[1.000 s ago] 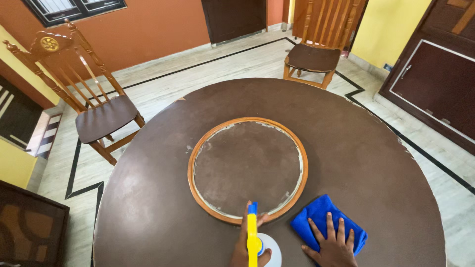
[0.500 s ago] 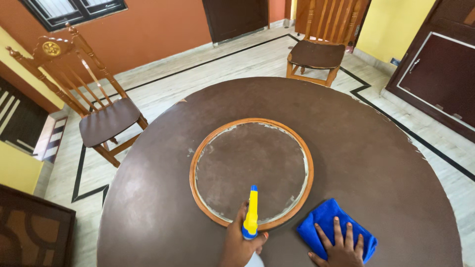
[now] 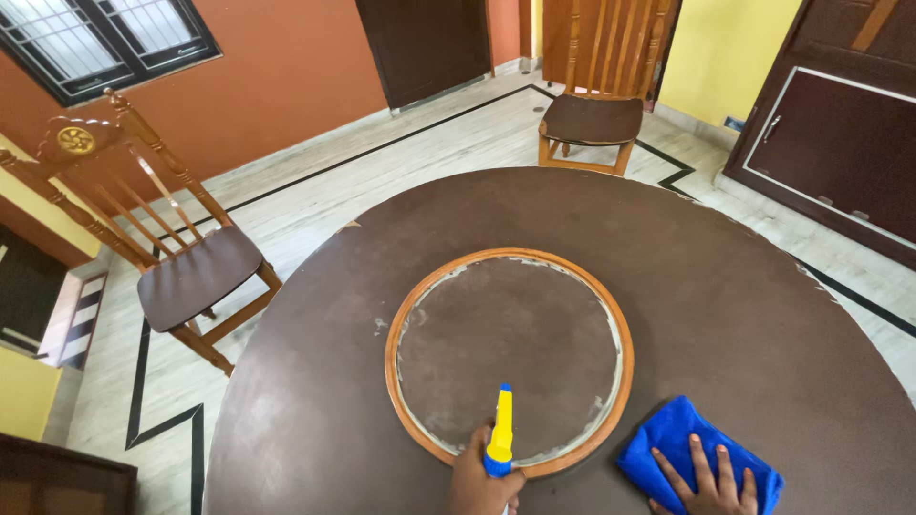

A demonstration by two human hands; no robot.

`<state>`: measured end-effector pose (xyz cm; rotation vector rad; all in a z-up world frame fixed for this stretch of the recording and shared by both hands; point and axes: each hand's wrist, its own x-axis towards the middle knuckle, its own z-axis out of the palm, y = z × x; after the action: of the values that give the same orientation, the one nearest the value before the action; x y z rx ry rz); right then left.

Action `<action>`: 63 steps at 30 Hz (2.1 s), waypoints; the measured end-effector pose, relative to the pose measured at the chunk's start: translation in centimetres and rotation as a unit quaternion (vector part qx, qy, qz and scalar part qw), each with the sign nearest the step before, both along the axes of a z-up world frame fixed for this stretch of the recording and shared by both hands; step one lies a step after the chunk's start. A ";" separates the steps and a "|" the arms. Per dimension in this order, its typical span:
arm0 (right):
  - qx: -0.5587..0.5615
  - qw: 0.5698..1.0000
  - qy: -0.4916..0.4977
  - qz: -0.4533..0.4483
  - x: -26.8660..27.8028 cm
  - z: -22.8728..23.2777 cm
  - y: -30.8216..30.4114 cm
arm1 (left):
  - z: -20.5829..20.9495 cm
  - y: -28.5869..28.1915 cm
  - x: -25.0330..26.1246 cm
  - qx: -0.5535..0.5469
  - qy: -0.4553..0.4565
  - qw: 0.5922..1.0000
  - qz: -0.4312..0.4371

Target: The person cleans a table by spraying a cleaning solution from a bottle onto the surface and wiping it with a blue cloth.

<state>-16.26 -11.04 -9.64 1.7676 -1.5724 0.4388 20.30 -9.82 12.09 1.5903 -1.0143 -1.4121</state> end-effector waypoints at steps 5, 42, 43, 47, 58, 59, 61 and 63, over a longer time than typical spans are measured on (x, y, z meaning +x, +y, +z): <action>0.179 0.969 0.079 -0.153 1.3 0.5 0.9 | -1.3 0.0 2.3 -0.031 0.050 0.998 -0.035; 0.165 0.813 -0.557 0.038 10.0 9.3 -2.8 | -23.3 1.4 5.8 0.012 -0.143 0.985 -0.091; 0.178 0.804 -0.566 0.041 10.9 9.8 -3.4 | -23.3 1.1 5.4 0.016 -0.138 0.986 -0.095; 0.165 0.775 -0.597 0.121 14.0 10.0 -5.3 | -23.4 0.2 3.5 0.024 -0.111 0.988 -0.108; 0.202 0.777 -0.587 0.100 14.8 9.3 -6.1 | -22.4 -3.5 2.8 0.015 -0.073 0.992 -0.100; 0.214 0.783 -0.578 0.091 15.0 9.4 -6.0 | -22.4 -3.4 3.5 0.011 -0.072 0.993 -0.094; 0.220 0.792 -0.561 0.097 15.3 9.5 -5.9 | -22.3 -3.4 5.0 -0.004 -0.073 0.995 -0.069; 0.210 0.801 -0.547 0.127 15.5 9.3 -6.1 | -21.9 -3.4 6.8 -0.020 -0.076 0.996 -0.042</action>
<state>-0.81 -17.15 -0.31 2.2215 -2.3105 1.5653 27.15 -13.26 -9.80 1.6641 -1.2028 -1.3329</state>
